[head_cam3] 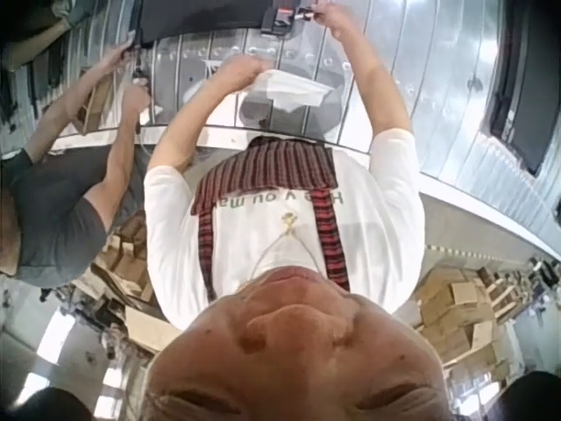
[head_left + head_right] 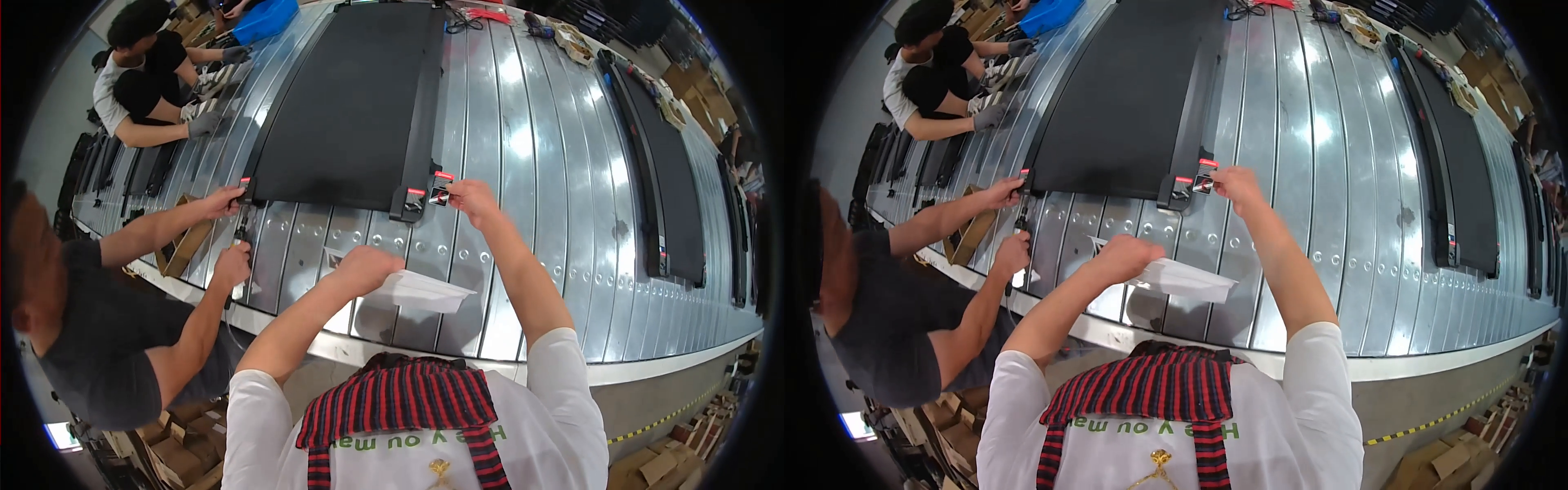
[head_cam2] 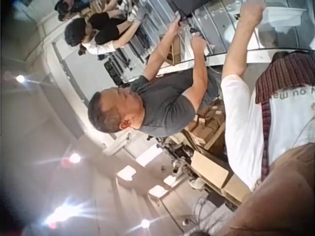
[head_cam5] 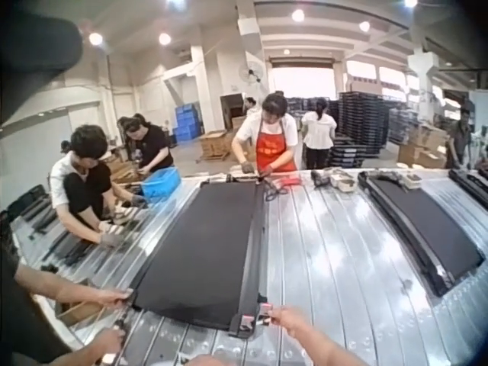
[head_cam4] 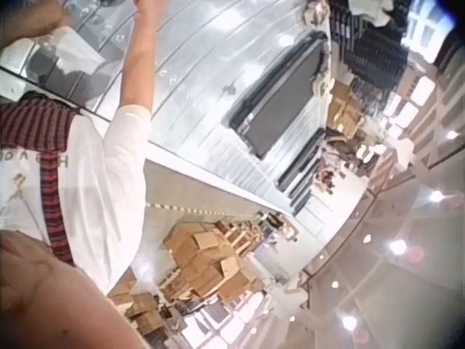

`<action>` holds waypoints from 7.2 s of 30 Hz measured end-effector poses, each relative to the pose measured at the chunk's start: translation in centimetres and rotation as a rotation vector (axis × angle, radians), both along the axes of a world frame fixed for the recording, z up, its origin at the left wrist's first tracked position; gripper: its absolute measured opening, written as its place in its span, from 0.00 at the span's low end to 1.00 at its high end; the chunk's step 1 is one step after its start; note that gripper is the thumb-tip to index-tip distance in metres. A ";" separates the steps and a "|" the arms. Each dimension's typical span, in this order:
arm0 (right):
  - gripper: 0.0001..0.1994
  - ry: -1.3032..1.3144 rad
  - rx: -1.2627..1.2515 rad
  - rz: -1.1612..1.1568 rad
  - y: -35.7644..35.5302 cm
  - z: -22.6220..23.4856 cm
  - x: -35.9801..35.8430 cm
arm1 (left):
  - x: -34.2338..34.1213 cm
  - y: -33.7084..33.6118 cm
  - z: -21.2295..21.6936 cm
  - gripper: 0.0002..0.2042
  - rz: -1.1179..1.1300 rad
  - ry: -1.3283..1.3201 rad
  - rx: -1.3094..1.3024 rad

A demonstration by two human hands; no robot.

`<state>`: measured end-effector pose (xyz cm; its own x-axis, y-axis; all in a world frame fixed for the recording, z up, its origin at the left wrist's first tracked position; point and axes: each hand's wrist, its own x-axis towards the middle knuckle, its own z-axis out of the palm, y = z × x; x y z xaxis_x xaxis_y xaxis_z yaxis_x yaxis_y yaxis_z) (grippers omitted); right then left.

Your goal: Applying stickers and labels to treadmills on a factory assembly line.

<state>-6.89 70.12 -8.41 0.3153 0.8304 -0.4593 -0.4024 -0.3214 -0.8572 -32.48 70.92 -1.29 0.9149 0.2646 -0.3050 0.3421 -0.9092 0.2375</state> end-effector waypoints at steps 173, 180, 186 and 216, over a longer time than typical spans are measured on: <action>0.22 0.390 0.295 0.583 -14.7 5.5 -4.6 | -8.5 -13.2 4.0 0.15 1.193 -1.060 -1.137; 0.13 -0.152 0.175 0.523 -21.8 6.9 -9.4 | -6.7 -16.2 2.6 0.17 1.260 -1.213 -1.191; 0.11 -0.379 0.158 0.362 -25.0 6.4 -7.4 | -3.5 -17.6 1.4 0.17 1.220 -1.222 -1.250; 0.11 -0.381 0.298 0.303 -19.8 11.7 -16.0 | -12.1 -13.5 5.2 0.18 1.220 -1.240 -1.053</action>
<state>-22.87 50.34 3.27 0.1401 0.9859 -0.0919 0.0258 -0.0964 -0.9950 -44.62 57.38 3.96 0.2287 0.9532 -0.1977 -0.1833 0.2416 0.9529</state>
